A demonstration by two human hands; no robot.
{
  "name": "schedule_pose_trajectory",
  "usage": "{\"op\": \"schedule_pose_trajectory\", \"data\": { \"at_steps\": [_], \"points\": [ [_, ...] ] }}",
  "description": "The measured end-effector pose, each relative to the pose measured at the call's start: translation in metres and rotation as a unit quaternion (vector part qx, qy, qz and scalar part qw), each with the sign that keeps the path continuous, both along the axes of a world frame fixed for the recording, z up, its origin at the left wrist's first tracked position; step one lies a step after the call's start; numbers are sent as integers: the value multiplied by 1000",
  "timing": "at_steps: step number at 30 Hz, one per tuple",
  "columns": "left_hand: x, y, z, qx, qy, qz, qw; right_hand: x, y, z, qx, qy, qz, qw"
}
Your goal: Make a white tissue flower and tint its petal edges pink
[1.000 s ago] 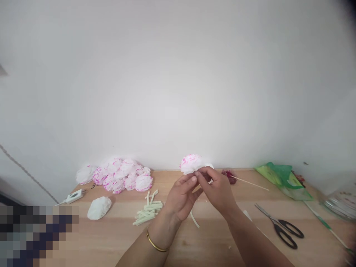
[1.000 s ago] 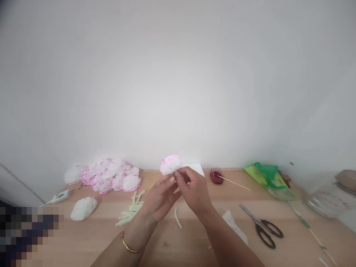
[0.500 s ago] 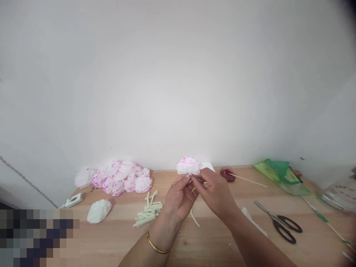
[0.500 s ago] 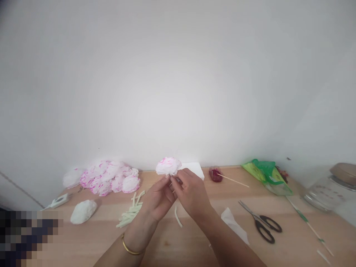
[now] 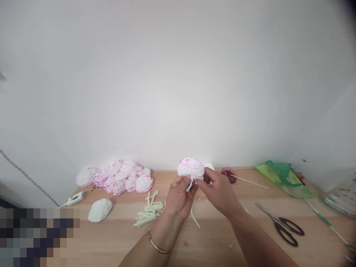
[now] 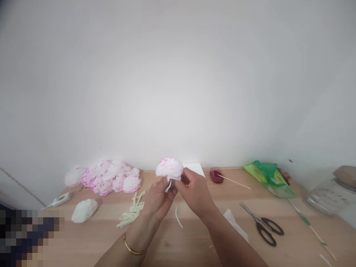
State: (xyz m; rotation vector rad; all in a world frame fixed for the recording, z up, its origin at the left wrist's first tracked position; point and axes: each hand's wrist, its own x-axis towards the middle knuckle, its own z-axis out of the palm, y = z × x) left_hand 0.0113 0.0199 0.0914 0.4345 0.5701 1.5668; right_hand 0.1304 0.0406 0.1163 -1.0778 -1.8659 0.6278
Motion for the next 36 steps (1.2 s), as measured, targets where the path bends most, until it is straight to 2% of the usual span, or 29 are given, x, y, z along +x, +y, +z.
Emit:
{"op": "schedule_pose_trajectory", "data": {
  "at_steps": [4, 8, 13, 18, 22, 26, 32, 36],
  "points": [
    [2, -1, 2, 34, 19, 9, 999, 0, 2, 0, -62, 48, 50, 996],
    [2, -3, 5, 47, 39, -12, 998, 0, 1, 2, -73, 53, 65, 994],
    [1, -5, 8, 57, 21, -30, 998, -1, 1, 4, -81, 75, 80, 991],
    [-2, -6, 11, 69, 3, -67, 995, -3, 4, -3, -114, 122, 97, 981],
    [-5, -6, 10, 54, 1, -73, 996, -6, 5, -9, -137, 144, 111, 974],
    [-6, -6, 11, 45, 11, -67, 997, -10, 3, -9, -164, 190, 131, 959],
    [-5, -8, 15, 39, 45, -58, 997, -13, 0, -3, -228, 266, 173, 920],
    [-6, -8, 13, 41, 105, -54, 992, -12, 3, -9, -238, 278, 183, 912]
  ]
}}
